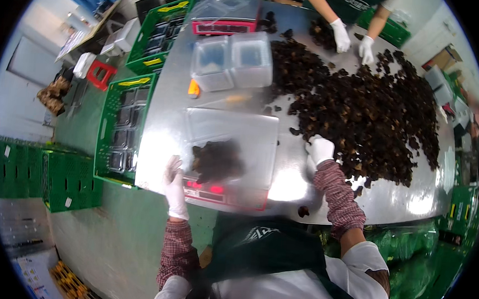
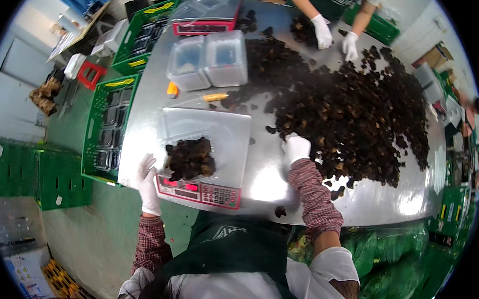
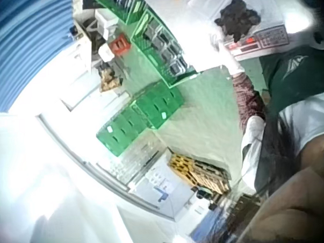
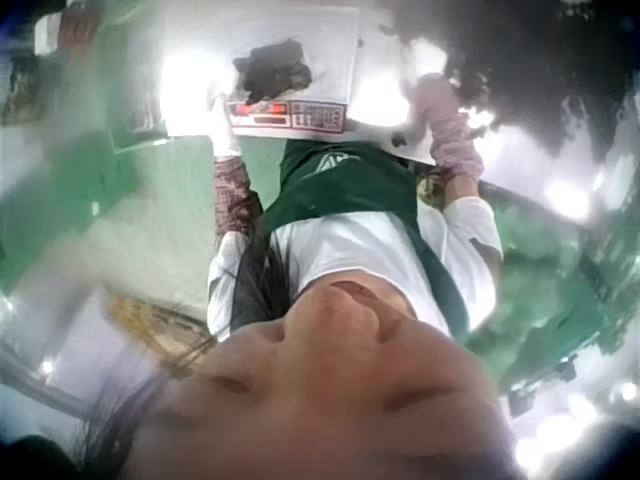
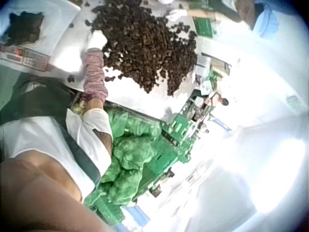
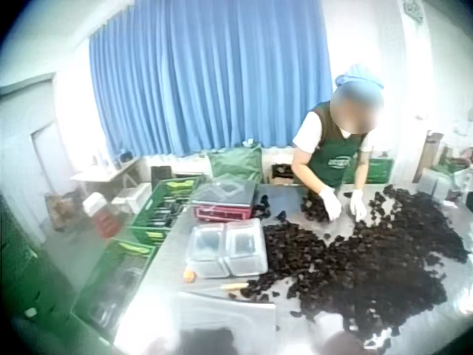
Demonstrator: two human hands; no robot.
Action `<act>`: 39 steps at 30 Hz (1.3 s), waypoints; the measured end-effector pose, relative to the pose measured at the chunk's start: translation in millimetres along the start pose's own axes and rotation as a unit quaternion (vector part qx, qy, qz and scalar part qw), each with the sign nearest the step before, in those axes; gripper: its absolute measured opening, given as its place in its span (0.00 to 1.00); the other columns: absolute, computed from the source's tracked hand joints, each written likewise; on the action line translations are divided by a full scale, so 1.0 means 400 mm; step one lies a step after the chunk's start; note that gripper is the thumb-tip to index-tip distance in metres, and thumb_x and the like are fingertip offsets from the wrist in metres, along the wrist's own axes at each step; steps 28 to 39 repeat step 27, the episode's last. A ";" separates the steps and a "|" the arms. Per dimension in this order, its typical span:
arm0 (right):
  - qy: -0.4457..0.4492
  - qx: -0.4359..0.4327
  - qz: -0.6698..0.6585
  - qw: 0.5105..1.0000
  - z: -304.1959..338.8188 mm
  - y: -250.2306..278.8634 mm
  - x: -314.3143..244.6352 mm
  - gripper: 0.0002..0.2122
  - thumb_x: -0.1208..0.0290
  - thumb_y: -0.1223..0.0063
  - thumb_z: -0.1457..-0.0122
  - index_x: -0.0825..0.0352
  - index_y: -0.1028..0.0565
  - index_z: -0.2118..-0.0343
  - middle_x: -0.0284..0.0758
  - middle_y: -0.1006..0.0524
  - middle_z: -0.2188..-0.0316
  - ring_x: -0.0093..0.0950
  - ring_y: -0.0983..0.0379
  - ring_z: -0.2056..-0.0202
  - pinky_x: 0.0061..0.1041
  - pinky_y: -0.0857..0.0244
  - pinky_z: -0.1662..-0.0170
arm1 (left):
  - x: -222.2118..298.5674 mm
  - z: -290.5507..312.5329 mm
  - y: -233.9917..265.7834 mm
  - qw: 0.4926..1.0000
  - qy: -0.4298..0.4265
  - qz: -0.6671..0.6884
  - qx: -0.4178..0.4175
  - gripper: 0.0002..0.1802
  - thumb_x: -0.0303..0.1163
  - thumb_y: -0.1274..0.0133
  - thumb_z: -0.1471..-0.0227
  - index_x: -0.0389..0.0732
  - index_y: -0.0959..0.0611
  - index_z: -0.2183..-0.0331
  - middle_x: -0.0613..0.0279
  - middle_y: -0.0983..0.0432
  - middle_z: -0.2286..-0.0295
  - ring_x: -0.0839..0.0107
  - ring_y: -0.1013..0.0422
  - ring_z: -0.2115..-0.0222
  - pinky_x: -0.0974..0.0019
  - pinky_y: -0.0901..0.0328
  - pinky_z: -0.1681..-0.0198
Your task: The person sorts black dried fungi on a metal table, weighing portions into plastic containers using a digital scale and placing filled containers into green crates.
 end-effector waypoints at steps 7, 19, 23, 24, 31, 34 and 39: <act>0.106 -0.031 -0.637 0.763 0.046 0.369 -0.340 0.06 0.77 0.40 0.47 0.64 0.16 0.66 0.30 0.26 0.60 0.25 0.32 0.53 0.27 0.39 0.46 | -0.063 -0.029 0.053 0.996 -0.021 -0.070 -0.046 0.23 0.21 0.48 0.46 0.34 0.25 0.47 0.64 0.21 0.63 0.76 0.27 0.64 0.69 0.32 0.58; 0.029 0.040 -0.450 0.892 -0.163 0.184 -0.528 0.30 0.64 0.39 0.47 0.59 0.33 0.40 0.41 0.28 0.45 0.39 0.38 0.40 0.37 0.47 0.36 | -0.086 0.073 0.041 0.931 0.167 0.128 -0.298 0.25 0.31 0.54 0.37 0.35 0.34 0.41 0.50 0.21 0.59 0.66 0.23 0.60 0.68 0.30 0.56; 0.042 0.014 -0.566 0.823 -0.221 0.188 -0.571 0.31 0.73 0.45 0.42 0.62 0.40 0.35 0.35 0.22 0.54 0.30 0.29 0.47 0.32 0.40 0.41 | -0.086 0.062 0.040 0.929 0.172 0.134 -0.298 0.23 0.32 0.54 0.37 0.35 0.31 0.42 0.49 0.21 0.59 0.66 0.23 0.59 0.67 0.30 0.55; 0.058 0.021 -0.628 0.776 -0.214 0.214 -0.587 0.30 0.76 0.46 0.41 0.62 0.41 0.35 0.35 0.21 0.55 0.29 0.28 0.48 0.31 0.38 0.42 | -0.077 0.061 0.044 0.930 0.177 0.134 -0.293 0.23 0.33 0.54 0.36 0.35 0.31 0.42 0.49 0.21 0.58 0.66 0.23 0.59 0.67 0.30 0.54; 0.124 -0.047 -0.676 0.725 -0.151 0.308 -0.596 0.32 0.80 0.48 0.42 0.61 0.43 0.34 0.36 0.25 0.49 0.28 0.30 0.46 0.32 0.43 0.37 | -0.093 0.048 0.058 0.927 0.200 0.147 -0.281 0.27 0.43 0.54 0.36 0.37 0.31 0.42 0.49 0.21 0.58 0.66 0.24 0.58 0.66 0.31 0.53; 0.124 -0.047 -0.676 0.725 -0.151 0.308 -0.596 0.32 0.80 0.48 0.42 0.61 0.43 0.34 0.36 0.25 0.49 0.28 0.30 0.46 0.32 0.43 0.37 | -0.093 0.048 0.058 0.927 0.200 0.147 -0.281 0.27 0.43 0.54 0.36 0.37 0.31 0.42 0.49 0.21 0.58 0.66 0.24 0.58 0.66 0.31 0.53; 0.124 -0.047 -0.676 0.725 -0.151 0.308 -0.596 0.32 0.80 0.48 0.42 0.61 0.43 0.34 0.36 0.25 0.49 0.28 0.30 0.46 0.32 0.43 0.37 | -0.093 0.048 0.058 0.927 0.200 0.147 -0.281 0.27 0.43 0.54 0.36 0.37 0.31 0.42 0.49 0.21 0.58 0.66 0.24 0.58 0.66 0.31 0.53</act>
Point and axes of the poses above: each hand's wrist, its own z-axis away from the middle knuckle, its own y-axis out of the back of the hand, x = y × z, the point moved 6 cm from there along -z, towards the middle knuckle
